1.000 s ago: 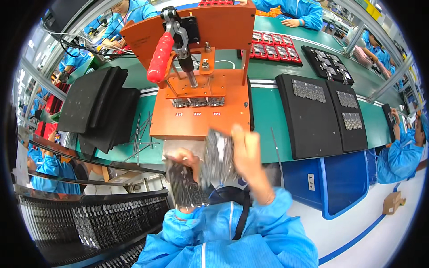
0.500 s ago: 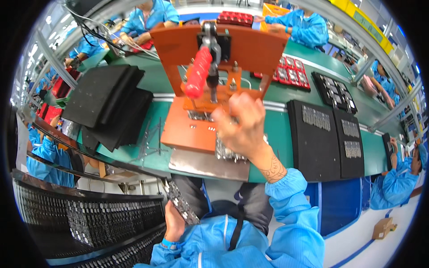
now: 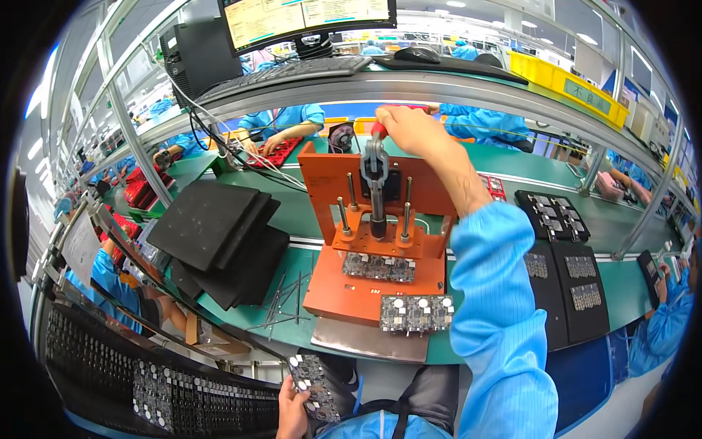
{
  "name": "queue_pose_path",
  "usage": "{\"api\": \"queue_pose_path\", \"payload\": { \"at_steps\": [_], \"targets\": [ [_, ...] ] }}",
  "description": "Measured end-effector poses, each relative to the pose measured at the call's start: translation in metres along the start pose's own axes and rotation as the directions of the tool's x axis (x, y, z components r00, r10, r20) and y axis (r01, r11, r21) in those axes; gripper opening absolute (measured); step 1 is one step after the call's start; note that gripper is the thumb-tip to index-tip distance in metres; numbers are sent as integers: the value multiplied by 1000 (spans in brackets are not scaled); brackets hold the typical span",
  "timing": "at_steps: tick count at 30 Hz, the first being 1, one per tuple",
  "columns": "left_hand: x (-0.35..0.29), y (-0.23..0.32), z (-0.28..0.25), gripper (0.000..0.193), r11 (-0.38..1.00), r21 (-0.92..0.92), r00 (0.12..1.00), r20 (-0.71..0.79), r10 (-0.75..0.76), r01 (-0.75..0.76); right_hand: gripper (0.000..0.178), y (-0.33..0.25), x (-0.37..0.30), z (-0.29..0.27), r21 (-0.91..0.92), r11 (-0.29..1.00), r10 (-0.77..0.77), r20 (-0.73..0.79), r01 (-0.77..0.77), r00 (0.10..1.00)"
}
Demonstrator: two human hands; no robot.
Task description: The person loads circuit boards into a press fixture, pulls down the press lever by hand, and removes the boards. The person then separates the circuit boards by hand, placing them onto foam pads and into a storage rack.
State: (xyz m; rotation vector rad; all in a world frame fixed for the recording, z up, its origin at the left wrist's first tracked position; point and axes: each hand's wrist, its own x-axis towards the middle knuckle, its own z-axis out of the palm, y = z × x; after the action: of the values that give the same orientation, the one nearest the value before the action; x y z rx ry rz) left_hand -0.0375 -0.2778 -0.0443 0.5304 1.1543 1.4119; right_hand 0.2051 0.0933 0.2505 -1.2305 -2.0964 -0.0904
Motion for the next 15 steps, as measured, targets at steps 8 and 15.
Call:
{"api": "queue_pose_path", "payload": {
  "at_steps": [8,15],
  "targets": [
    [74,77,49,68,636,655,882,462,91,-409,86,-92,-231,63,318,728,-686,365,608,630],
    [139,96,106,69,580,630,633,737,-238,-516,75,-46,-284,94,107,834,-526,445,541,724]
  ]
}}
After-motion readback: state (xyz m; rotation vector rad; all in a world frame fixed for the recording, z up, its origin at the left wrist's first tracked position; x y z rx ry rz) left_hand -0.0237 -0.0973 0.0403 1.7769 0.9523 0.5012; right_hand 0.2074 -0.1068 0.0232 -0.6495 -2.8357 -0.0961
